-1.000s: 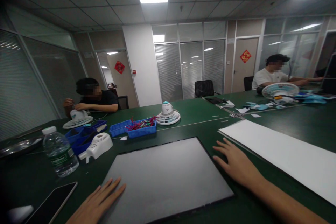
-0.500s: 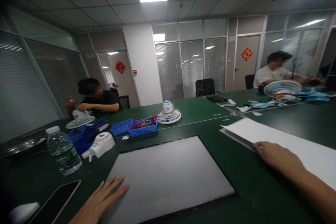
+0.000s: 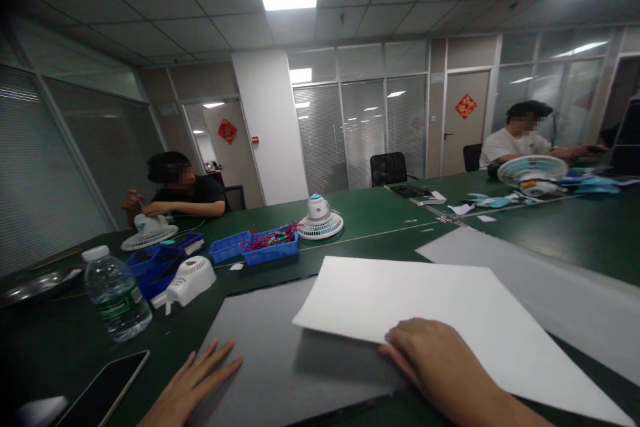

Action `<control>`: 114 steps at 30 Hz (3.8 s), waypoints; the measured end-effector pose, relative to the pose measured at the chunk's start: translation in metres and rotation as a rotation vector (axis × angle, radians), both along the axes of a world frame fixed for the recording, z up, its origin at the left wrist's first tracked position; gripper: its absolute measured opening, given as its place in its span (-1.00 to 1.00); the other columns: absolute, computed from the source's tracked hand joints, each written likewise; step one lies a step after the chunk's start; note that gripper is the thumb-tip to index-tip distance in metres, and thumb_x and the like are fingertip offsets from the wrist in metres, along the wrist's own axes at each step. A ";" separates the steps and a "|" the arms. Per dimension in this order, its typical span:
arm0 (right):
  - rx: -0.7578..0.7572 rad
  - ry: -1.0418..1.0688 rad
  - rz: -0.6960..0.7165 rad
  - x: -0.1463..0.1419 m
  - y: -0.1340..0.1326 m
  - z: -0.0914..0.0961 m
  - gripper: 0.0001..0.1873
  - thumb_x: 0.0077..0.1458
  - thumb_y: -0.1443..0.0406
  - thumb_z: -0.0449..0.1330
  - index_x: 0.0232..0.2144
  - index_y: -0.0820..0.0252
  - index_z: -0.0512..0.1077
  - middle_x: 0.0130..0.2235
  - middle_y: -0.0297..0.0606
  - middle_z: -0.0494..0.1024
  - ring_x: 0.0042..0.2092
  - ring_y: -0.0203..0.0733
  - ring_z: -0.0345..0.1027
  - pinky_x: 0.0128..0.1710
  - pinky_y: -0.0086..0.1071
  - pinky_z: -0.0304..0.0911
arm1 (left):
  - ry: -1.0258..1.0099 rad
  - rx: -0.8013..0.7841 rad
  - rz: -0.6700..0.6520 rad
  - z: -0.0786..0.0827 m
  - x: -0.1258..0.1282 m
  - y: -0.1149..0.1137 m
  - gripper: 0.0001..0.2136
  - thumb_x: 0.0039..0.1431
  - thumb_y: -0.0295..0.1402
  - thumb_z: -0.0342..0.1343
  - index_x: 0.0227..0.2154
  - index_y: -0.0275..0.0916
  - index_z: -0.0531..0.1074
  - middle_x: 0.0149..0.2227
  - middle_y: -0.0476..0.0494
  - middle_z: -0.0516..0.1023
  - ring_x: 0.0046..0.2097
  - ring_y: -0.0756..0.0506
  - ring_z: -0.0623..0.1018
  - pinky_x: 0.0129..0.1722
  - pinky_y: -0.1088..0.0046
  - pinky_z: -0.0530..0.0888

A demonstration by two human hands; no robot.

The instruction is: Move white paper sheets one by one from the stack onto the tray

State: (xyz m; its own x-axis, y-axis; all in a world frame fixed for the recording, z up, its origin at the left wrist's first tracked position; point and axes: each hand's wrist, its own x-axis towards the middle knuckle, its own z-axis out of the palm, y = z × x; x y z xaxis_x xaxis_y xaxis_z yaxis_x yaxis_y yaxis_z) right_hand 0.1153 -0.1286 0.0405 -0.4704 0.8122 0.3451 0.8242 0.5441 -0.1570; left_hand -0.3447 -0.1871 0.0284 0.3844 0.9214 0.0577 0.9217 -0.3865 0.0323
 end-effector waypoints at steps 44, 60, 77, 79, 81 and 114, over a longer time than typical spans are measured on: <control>-0.208 -0.008 -0.031 0.005 0.006 -0.017 -0.32 0.26 -0.20 0.01 0.32 -0.17 0.26 0.39 -0.24 0.23 0.37 0.24 0.10 0.33 0.25 0.02 | -0.199 0.197 -0.075 -0.028 -0.029 0.007 -0.44 0.33 -0.01 0.07 0.35 0.27 0.13 0.39 -0.01 0.25 0.34 -0.33 0.32 0.23 -0.14 0.33; -0.314 -0.063 -0.138 0.000 0.003 -0.022 0.20 -0.05 -0.39 0.15 0.42 0.13 0.00 0.44 0.08 -0.22 0.43 0.42 -0.43 0.36 0.32 -0.24 | -0.155 0.228 -0.027 -0.036 -0.027 0.010 -0.39 0.29 -0.01 0.11 0.37 0.23 0.11 0.42 -0.06 0.16 0.36 -0.43 0.24 0.20 -0.24 0.29; 0.034 -0.011 -0.474 0.105 0.086 -0.024 -0.09 0.24 -0.07 0.02 0.45 0.29 -0.06 0.48 0.07 -0.06 0.45 0.21 -0.17 0.36 0.14 -0.03 | -0.045 0.163 -0.038 -0.038 -0.045 0.013 -0.17 0.12 0.13 0.23 0.40 0.15 0.03 0.44 -0.16 0.10 0.38 -0.44 0.19 0.24 -0.24 0.22; 0.025 -0.018 -0.619 0.138 0.098 -0.028 -0.13 0.25 -0.01 -0.05 0.36 0.58 0.07 0.38 0.38 0.12 0.39 0.44 -0.02 0.26 0.36 0.02 | -0.054 0.180 -0.039 -0.039 -0.046 0.014 -0.16 0.10 0.14 0.25 0.39 0.16 0.05 0.44 -0.15 0.11 0.37 -0.45 0.20 0.23 -0.25 0.23; -0.042 -0.018 -0.680 0.161 0.101 -0.030 -0.21 0.27 0.03 -0.11 0.23 0.67 0.29 0.21 0.51 0.36 0.23 0.54 0.27 0.10 0.40 0.21 | -0.062 0.181 -0.043 -0.041 -0.047 0.015 -0.17 0.10 0.13 0.26 0.39 0.16 0.07 0.43 -0.14 0.12 0.38 -0.45 0.20 0.23 -0.26 0.23; 0.062 -0.002 -0.224 0.047 0.044 -0.011 -0.47 0.40 0.06 -0.11 0.18 0.11 0.46 0.12 -0.09 0.58 0.09 0.03 0.47 0.13 -0.07 0.34 | -0.048 0.214 -0.102 -0.038 -0.049 0.008 -0.03 0.16 0.14 0.20 0.44 0.16 -0.32 0.44 -0.18 0.05 0.36 -0.50 0.20 0.15 -0.36 0.27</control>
